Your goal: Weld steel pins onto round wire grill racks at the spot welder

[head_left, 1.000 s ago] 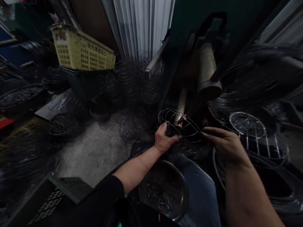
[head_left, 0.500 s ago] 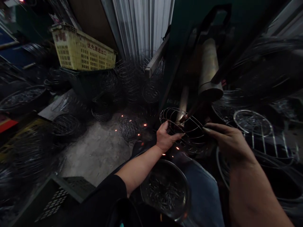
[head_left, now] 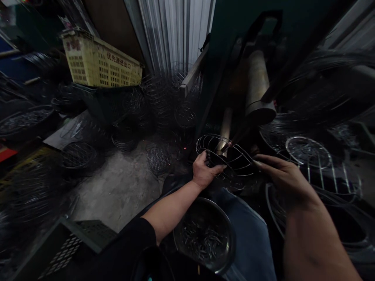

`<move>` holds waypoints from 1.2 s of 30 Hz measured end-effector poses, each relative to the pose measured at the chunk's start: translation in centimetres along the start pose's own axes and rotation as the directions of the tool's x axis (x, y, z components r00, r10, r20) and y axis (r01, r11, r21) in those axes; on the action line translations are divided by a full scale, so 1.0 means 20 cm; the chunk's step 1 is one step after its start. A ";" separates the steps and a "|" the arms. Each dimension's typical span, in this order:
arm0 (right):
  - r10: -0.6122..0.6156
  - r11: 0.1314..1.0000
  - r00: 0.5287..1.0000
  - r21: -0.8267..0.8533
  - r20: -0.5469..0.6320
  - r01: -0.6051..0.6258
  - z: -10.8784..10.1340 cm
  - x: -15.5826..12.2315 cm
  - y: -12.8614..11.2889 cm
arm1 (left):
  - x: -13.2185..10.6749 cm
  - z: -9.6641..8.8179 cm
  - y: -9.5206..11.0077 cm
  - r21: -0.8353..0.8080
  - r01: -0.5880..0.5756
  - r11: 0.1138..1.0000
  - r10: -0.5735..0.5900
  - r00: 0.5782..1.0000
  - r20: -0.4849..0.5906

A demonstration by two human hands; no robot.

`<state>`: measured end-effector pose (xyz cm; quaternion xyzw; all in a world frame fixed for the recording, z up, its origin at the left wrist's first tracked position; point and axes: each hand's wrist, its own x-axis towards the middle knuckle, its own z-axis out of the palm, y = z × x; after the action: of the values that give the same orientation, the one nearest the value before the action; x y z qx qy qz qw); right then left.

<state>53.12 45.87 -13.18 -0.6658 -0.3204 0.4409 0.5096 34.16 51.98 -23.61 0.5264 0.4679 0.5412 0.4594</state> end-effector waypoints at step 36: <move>-0.311 0.889 0.946 -0.378 -0.089 0.257 0.07 -0.32 0.14 | -0.14 -0.20 0.09 -0.600 0.339 0.725 -0.428 0.904 -0.006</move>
<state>49.21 40.06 -14.41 -0.7245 -0.4517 0.2447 0.4595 30.12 48.96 -22.28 0.2100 0.4089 0.5878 0.6657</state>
